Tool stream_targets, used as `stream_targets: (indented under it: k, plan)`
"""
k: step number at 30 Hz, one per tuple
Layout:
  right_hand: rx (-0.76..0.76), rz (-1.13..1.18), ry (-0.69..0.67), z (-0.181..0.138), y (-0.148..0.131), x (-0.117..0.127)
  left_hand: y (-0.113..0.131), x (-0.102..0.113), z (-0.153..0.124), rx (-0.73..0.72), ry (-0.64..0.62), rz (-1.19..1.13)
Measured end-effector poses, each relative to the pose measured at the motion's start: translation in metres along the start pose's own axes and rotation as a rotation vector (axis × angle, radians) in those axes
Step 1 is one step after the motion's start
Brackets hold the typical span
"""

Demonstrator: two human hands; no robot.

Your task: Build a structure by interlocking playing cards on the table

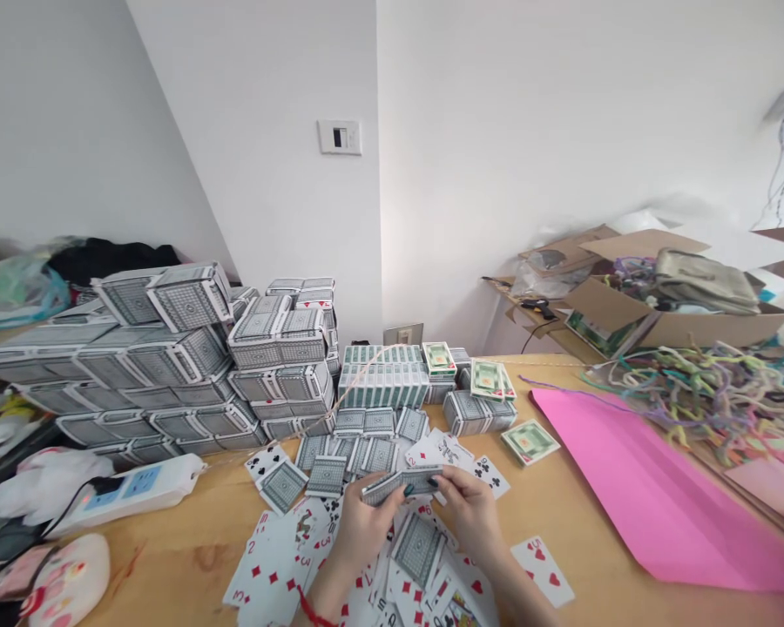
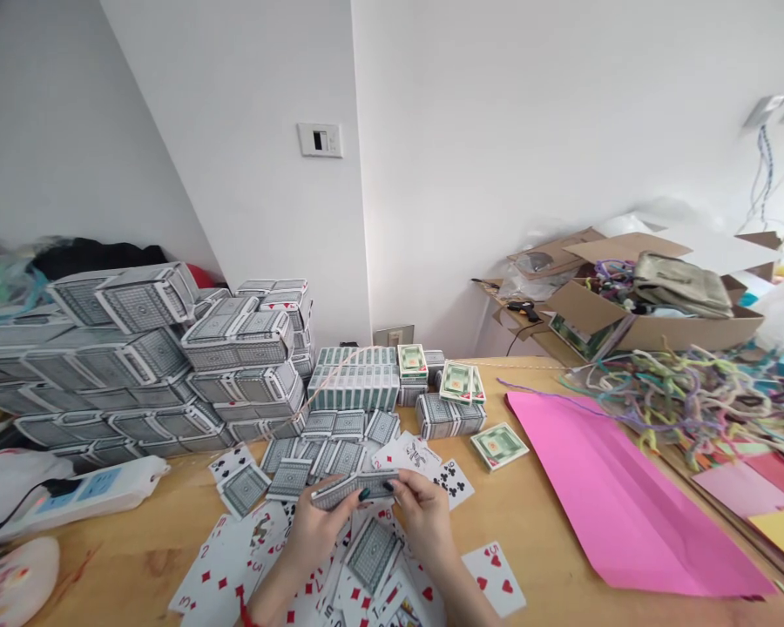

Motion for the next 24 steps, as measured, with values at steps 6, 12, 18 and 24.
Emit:
stream_targets:
  k: [6, 12, 18, 24]
  plan:
    - [-0.018, -0.070, -0.039, -0.002, -0.004, -0.003, -0.013, 0.004, -0.001, 0.105, 0.054, -0.055]
    - [-0.014, -0.030, -0.125, -0.008, -0.012, -0.018, -0.009, 0.000, 0.004, 0.108, 0.022, -0.216]
    - [0.009, -0.002, -0.119, -0.009, -0.014, -0.019, -0.021, 0.000, 0.010, 0.269, 0.097, -0.584]
    - [0.314, -0.340, -0.180, -0.017, -0.040, -0.020, -0.013, -0.015, 0.006, 0.261, -0.059, -0.839]
Point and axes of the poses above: each hand's wrist, its own z-axis towards the middle knuckle, its own x-axis out of the back of the hand, y = z × x, the point moved 8 cm from there along z, towards the middle knuckle, and after that the axes turned 3 degrees about -z, right-handed, at the moved point
